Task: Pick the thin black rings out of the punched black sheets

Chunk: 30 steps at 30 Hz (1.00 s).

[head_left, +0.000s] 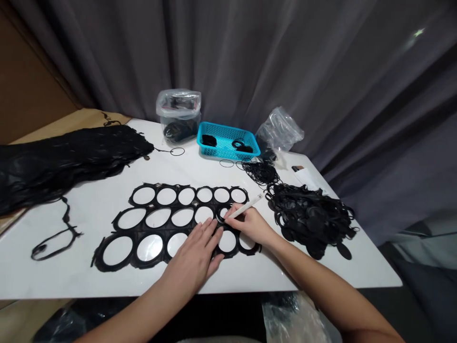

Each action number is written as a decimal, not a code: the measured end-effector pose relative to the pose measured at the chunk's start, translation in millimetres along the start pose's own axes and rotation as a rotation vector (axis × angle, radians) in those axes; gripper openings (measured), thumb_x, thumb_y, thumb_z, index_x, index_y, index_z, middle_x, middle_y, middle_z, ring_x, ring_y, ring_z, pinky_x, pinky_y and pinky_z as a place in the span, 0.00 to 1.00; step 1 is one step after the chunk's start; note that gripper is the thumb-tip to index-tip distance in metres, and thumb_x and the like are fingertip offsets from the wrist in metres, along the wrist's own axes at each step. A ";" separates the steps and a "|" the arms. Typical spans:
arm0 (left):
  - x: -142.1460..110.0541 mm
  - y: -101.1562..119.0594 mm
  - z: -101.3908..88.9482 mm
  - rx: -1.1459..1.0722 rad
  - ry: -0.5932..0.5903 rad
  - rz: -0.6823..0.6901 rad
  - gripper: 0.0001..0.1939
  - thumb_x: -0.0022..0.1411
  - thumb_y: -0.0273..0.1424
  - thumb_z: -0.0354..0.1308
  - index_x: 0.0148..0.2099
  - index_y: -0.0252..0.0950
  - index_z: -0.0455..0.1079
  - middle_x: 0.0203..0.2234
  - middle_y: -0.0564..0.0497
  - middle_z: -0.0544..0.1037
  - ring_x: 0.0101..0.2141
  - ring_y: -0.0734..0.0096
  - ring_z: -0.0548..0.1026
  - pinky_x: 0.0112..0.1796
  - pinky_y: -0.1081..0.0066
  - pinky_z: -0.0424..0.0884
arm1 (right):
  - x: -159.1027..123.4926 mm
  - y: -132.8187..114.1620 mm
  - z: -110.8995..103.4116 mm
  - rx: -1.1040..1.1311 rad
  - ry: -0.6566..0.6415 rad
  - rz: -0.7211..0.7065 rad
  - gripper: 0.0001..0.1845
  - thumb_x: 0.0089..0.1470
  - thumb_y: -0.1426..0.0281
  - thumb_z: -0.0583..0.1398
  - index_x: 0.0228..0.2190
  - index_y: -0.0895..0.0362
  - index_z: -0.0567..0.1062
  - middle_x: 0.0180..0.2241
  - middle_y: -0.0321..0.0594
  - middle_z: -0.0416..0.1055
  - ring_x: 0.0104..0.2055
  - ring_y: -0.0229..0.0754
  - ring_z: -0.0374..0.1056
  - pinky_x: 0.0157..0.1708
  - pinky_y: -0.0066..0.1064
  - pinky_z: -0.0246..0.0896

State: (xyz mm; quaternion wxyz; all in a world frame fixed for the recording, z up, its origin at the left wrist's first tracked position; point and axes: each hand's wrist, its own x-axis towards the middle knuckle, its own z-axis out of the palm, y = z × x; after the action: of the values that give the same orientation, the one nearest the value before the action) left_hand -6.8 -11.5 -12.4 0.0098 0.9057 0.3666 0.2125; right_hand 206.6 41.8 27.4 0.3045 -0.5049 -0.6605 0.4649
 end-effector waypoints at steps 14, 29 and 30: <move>0.4 1.0 -1.4 -0.038 0.000 -0.008 0.26 0.69 0.34 0.54 0.66 0.32 0.60 0.65 0.37 0.65 0.65 0.52 0.62 0.62 0.53 0.63 | -2.4 2.3 6.7 -0.099 0.043 -0.051 0.05 0.56 0.69 0.61 0.28 0.54 0.72 0.33 0.36 0.76 0.38 0.42 0.71 0.42 0.33 0.62; -1.2 1.3 0.8 -0.044 0.010 -0.019 0.28 0.69 0.33 0.54 0.68 0.32 0.58 0.65 0.37 0.65 0.65 0.53 0.63 0.63 0.53 0.63 | -15.9 2.5 12.3 -0.242 0.076 -0.203 0.08 0.60 0.69 0.59 0.27 0.53 0.71 0.37 0.39 0.77 0.44 0.46 0.70 0.48 0.40 0.61; -0.9 1.4 0.1 -0.038 0.007 -0.020 0.28 0.69 0.33 0.54 0.67 0.32 0.58 0.64 0.36 0.65 0.65 0.53 0.63 0.62 0.53 0.63 | -20.3 3.3 15.3 -0.285 0.074 -0.251 0.07 0.61 0.70 0.58 0.30 0.52 0.72 0.39 0.41 0.77 0.46 0.47 0.70 0.48 0.41 0.61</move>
State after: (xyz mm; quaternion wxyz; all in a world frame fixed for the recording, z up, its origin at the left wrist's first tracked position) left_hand -6.5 -13.0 -12.6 0.0277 0.9009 0.3716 0.2227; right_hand 200.7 18.0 20.0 0.3094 -0.4733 -0.7658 0.3063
